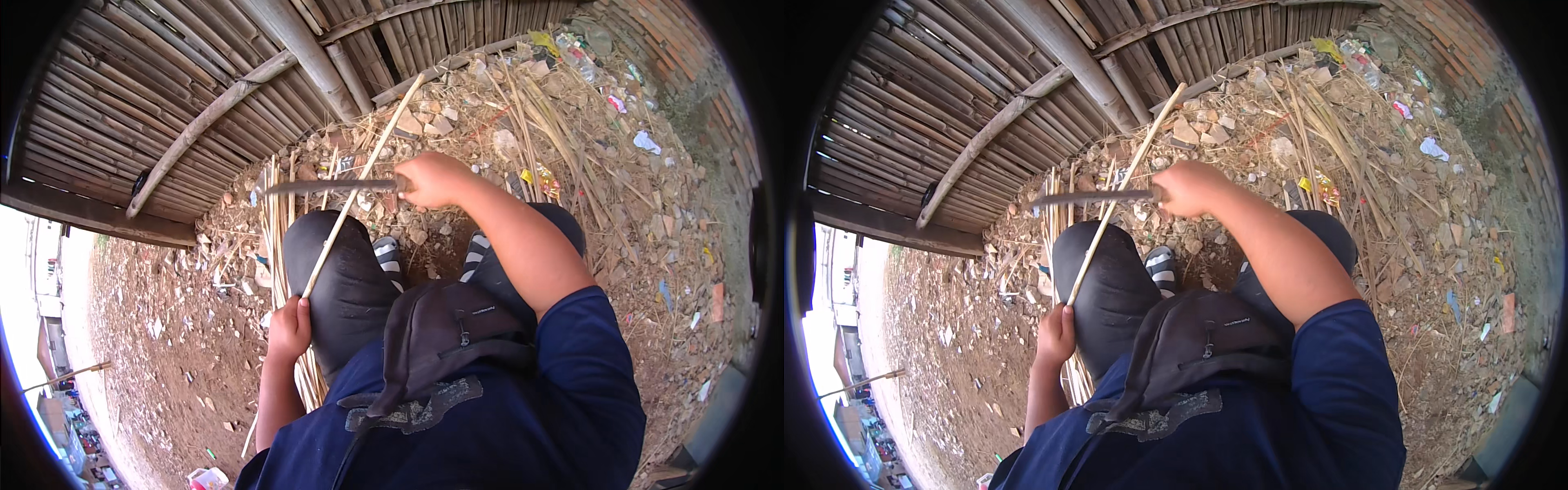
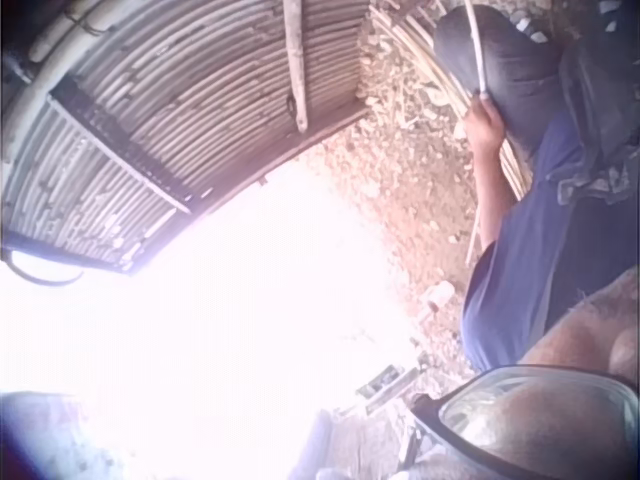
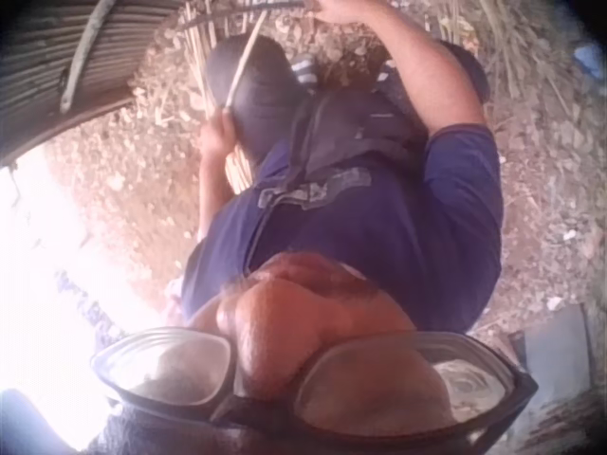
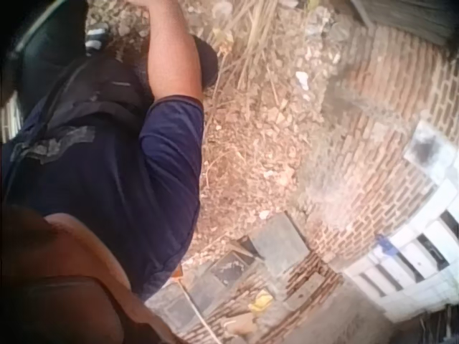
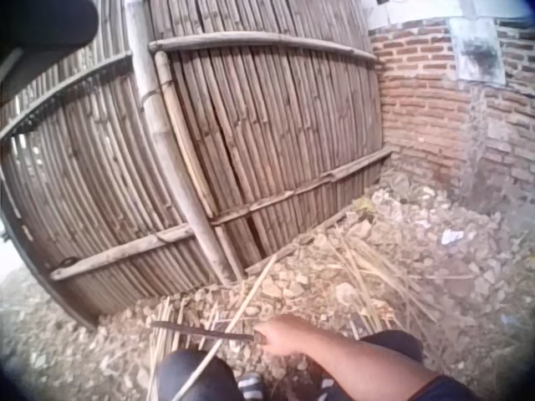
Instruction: The person uses a machete to strip and smooth long bamboo sticks while sitting on the ground outdoors.
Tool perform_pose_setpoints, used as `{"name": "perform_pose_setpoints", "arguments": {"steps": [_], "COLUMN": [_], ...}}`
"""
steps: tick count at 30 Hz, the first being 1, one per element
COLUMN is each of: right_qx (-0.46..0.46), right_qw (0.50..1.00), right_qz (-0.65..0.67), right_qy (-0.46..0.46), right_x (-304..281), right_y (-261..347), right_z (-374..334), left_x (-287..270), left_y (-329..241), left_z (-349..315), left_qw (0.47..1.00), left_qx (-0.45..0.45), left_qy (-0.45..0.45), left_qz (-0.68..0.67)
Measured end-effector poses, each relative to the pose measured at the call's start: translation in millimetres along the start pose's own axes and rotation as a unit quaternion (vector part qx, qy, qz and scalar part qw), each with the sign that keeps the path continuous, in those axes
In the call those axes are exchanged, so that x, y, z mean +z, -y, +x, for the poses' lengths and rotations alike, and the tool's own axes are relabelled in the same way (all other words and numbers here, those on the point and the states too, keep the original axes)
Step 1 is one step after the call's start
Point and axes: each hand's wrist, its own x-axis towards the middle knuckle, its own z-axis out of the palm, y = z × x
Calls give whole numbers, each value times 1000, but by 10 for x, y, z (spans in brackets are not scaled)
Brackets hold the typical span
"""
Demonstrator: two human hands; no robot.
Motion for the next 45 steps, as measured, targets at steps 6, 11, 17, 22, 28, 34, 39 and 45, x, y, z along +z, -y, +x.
{"name": "perform_pose_setpoints", "arguments": {"steps": [6, 11, 17, 22, 28, 34, 39, 45], "right_qx": [102, 120, -6, 138, 152, 89, 6, 111], "right_qw": [979, 982, 997, 981, 966, 992, 995, 988], "right_qz": [59, 57, -58, 131, 64, 58, -73, 78], "right_qy": [-167, -132, -49, -29, -200, -61, -65, -75], "right_x": [1, -66, -20, -53, -56, -124, 20, -84], "right_y": [-590, -295, 79, -277, -675, -74, 118, -477], "right_z": [71, -10, -91, 97, 12, -102, -106, 79], "left_x": [6, 19, 24, 33, 0, 29, 4, 38], "left_y": [-32, -18, 12, -2, 8, -22, -26, 27], "left_z": [17, 14, 1, 8, 26, 3, -14, 7], "left_qw": [1000, 1000, 1000, 1000, 1000, 999, 999, 1000], "left_qx": [6, -1, 1, 0, -6, -28, -25, -1], "left_qy": [-11, 0, 0, -5, 8, 19, 18, -4], "left_qz": [-2, -9, 5, 11, 13, 9, 14, -1]}}
